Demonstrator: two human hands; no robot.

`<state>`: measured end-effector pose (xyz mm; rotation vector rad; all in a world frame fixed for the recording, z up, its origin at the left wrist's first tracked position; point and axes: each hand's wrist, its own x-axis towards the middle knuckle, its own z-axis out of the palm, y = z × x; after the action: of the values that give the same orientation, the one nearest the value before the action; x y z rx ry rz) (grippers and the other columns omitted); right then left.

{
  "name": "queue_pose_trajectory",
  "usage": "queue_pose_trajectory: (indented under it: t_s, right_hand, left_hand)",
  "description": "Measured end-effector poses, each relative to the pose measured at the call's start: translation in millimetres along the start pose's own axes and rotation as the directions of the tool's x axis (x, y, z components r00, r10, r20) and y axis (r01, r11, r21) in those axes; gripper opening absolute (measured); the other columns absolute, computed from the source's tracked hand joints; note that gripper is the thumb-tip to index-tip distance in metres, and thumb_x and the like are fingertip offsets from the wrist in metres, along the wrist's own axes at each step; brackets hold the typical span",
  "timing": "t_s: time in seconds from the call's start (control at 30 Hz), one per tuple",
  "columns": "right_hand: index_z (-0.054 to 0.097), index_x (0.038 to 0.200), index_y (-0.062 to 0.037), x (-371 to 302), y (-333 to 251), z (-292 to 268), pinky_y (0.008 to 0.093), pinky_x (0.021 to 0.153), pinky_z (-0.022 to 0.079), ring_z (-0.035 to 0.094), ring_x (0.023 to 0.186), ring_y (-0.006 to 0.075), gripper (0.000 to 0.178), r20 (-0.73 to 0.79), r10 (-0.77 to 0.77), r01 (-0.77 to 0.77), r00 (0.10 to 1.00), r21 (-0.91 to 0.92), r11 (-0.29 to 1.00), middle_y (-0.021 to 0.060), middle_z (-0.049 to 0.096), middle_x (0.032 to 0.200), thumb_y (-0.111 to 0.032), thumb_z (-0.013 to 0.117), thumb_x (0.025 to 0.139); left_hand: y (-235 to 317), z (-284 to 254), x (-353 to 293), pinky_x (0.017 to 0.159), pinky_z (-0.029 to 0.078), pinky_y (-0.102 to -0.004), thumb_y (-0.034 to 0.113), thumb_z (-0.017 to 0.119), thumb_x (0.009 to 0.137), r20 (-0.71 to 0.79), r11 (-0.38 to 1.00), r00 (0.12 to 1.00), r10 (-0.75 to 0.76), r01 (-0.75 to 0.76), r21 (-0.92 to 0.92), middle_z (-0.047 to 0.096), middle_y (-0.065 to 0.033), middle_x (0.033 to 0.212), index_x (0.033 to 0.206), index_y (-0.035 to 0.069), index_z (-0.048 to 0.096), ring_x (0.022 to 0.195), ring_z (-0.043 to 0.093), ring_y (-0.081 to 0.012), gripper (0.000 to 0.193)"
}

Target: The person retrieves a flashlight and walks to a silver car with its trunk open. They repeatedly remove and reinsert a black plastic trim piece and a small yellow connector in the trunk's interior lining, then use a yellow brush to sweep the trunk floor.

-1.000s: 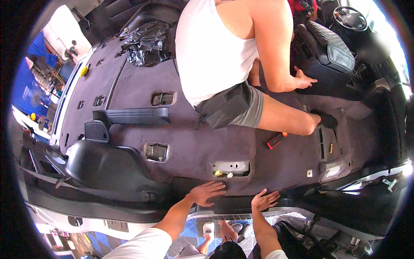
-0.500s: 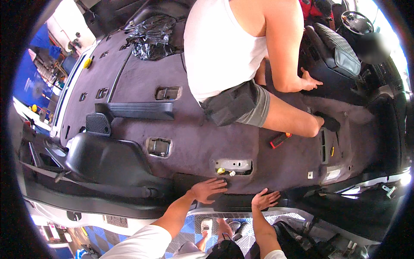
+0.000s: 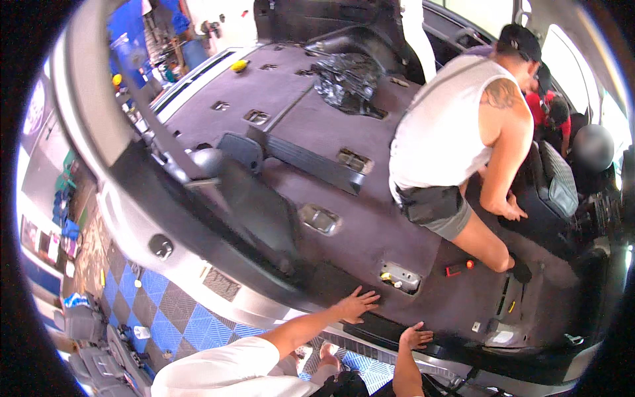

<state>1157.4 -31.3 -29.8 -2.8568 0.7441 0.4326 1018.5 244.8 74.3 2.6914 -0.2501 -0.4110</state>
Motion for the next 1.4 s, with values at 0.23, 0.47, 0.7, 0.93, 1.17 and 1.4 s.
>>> queue_pose_trajectory:
  t_s: [0.23,0.47,0.7,0.93,1.17,1.4]
  right_hand:
    - [0.036,0.157,0.0001,-29.4,61.9,3.0,0.0559,0.121,0.030,0.033,0.151,0.0421,0.079,0.205,-0.303,0.296,0.931,0.068,0.953,0.0268,0.039,0.160,-0.043,0.064,0.098]
    - [0.072,0.072,0.0030,-103.6,165.6,110.7,0.0552,0.072,0.055,0.072,0.072,0.0395,0.047,0.329,-0.911,0.966,0.247,-0.014,0.257,0.0211,0.071,0.070,-0.040,0.070,0.091]
    - [0.076,0.082,0.0001,-294.2,163.5,116.2,0.0459,0.065,0.055,0.070,0.062,0.0304,0.050,0.733,-0.618,0.921,0.284,-0.029,0.389,0.0163,0.074,0.075,-0.049,0.069,0.092]
    - [0.069,0.128,-0.0018,-606.0,36.2,107.5,0.0379,0.090,0.056,0.071,0.105,0.0255,0.056,0.839,-0.515,0.946,-0.177,0.289,0.147,0.0165,0.074,0.118,-0.046,0.074,0.094]
    - [0.061,0.140,-0.0033,-906.5,-33.6,104.6,0.0342,0.103,0.049,0.061,0.123,0.0200,0.051,0.719,0.364,0.804,-0.592,0.562,0.195,0.0078,0.064,0.134,-0.042,0.055,0.108]
    - [0.062,0.143,-0.0024,-1093.0,-117.2,193.3,0.0335,0.119,0.035,0.052,0.137,0.0222,0.048,0.456,0.750,0.861,-0.480,0.409,0.303,0.0099,0.062,0.144,-0.034,0.048,0.110]
  left_hand:
    - [80.8,106.5,-129.3,0.105,0.051,-0.0500,0.048,0.068,0.094,-0.105,0.792,0.952,-0.286,0.174,-0.585,0.061,-0.0225,0.140,0.150,0.009,0.049,0.124,0.063,-0.0414,0.070]
    - [84.8,265.1,-412.5,0.100,0.053,-0.0530,0.063,0.065,0.088,0.299,0.307,0.591,-0.749,0.710,-0.634,0.071,-0.0208,0.127,0.139,0.015,0.064,0.116,0.068,-0.0409,0.070]
    - [140.6,346.3,-741.5,0.101,0.055,-0.0466,0.055,0.077,0.083,0.495,-0.467,-0.101,-0.863,0.532,-0.706,0.073,-0.0157,0.127,0.132,0.011,0.068,0.118,0.069,-0.0342,0.067]
    - [150.1,270.8,-898.7,0.096,0.057,-0.0369,0.025,0.080,0.090,0.348,-0.327,-0.391,-0.852,-0.120,-0.937,0.075,-0.0140,0.119,0.130,0.000,0.067,0.111,0.072,-0.0250,0.049]
    - [155.9,-31.7,-1029.3,0.090,0.056,-0.0371,0.019,0.085,0.084,-0.264,0.296,-0.387,-0.884,-0.025,-0.955,0.075,-0.0127,0.113,0.116,0.001,0.073,0.101,0.072,-0.0226,0.039]
    - [61.8,-203.0,-1109.8,0.076,0.055,-0.0387,0.030,0.095,0.067,-0.670,0.686,-0.162,-0.725,-0.256,-0.681,0.077,-0.0104,0.088,0.092,0.005,0.081,0.083,0.073,-0.0286,0.038]
